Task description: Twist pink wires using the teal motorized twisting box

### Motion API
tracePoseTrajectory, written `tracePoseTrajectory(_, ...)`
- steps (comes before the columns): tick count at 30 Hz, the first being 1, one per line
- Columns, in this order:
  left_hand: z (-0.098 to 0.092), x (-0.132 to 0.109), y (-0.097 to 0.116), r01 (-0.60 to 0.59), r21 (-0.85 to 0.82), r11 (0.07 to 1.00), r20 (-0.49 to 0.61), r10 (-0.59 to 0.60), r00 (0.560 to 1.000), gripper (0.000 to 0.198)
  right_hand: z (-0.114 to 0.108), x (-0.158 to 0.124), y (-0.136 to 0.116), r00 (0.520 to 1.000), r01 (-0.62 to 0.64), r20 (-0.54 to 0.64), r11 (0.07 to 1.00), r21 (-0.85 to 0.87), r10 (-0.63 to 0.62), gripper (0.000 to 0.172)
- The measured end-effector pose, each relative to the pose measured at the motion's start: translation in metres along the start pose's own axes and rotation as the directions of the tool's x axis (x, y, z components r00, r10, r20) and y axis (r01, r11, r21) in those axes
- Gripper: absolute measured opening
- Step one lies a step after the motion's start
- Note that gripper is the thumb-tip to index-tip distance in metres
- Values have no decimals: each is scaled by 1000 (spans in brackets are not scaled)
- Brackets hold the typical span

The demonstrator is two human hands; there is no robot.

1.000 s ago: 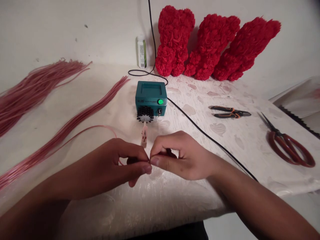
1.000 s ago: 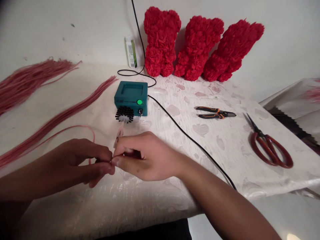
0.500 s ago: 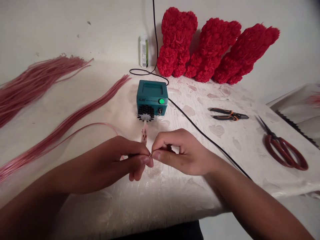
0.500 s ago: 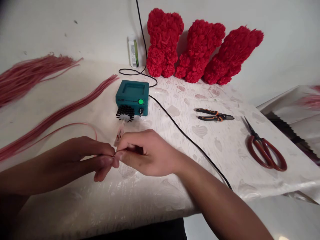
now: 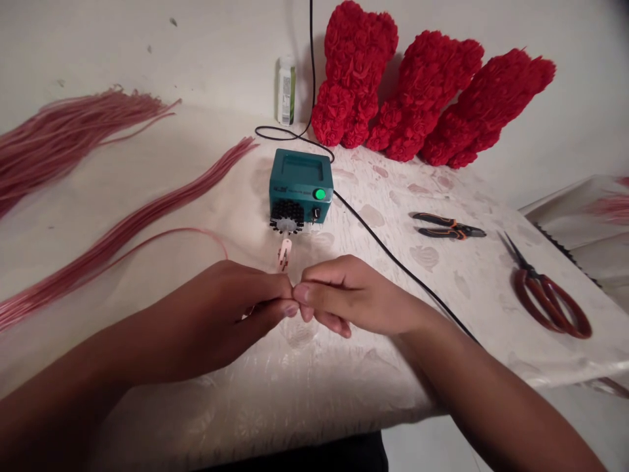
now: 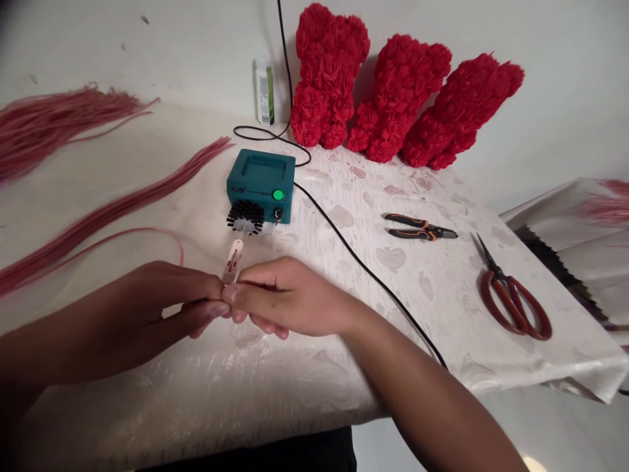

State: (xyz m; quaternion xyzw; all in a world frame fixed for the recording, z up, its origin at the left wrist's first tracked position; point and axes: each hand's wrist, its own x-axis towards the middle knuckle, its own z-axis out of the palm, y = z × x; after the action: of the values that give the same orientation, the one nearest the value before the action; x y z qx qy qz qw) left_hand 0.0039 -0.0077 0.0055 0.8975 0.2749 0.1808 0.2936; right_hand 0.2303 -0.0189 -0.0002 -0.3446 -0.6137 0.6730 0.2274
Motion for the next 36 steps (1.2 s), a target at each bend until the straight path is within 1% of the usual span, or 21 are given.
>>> tracePoseTrajectory(3,1,-2,-2,-13,39,999,-49,15,999,32,1,2,0,998,48,-34,997,52,-46,33)
tracePoseTrajectory(6,1,-2,-3,-39,66,997,-71,44,997,33,0,3,2,996,62,-67,996,66,-57,30)
tracePoseTrajectory(9,1,1,-4,-104,164,981,-126,125,984,32,-1,4,3,995,69,-79,992,101,-61,27)
tracePoseTrajectory(11,1,3,-5,-162,248,955,-161,205,965,30,-2,4,3,994,74,-95,987,139,-61,26)
tracePoseTrajectory(13,1,4,-6,-206,311,928,-171,268,948,26,-3,5,3,992,70,-113,983,168,-51,27)
tracePoseTrajectory(17,0,3,-6,-209,393,896,-177,297,938,23,-5,8,5,981,70,-191,974,217,-28,29)
tracePoseTrajectory(19,0,2,-6,-212,432,877,-182,314,932,22,-6,9,5,977,50,-213,976,210,-5,34)
tracePoseTrajectory(22,0,3,-7,-247,481,841,-177,369,912,20,-4,8,4,986,-35,-155,987,158,60,46)
tracePoseTrajectory(24,1,4,-8,-256,508,823,-173,388,905,20,-2,8,2,992,-62,-103,987,150,78,44)
tracePoseTrajectory(26,3,5,-9,-249,527,812,-169,387,906,20,0,7,2,995,-43,-81,985,165,57,38)
tracePoseTrajectory(28,5,5,-8,-239,529,814,-173,379,909,20,1,7,2,996,-10,-85,984,178,26,33)
tracePoseTrajectory(32,6,5,-4,-188,436,880,-229,311,922,21,2,7,4,997,27,-80,985,172,-13,27)
tracePoseTrajectory(34,7,5,-2,-155,378,913,-241,259,935,20,1,6,4,997,37,-77,986,165,-25,27)
tracePoseTrajectory(36,8,4,-2,-136,353,926,-247,233,941,18,1,6,3,996,39,-85,987,157,-26,26)
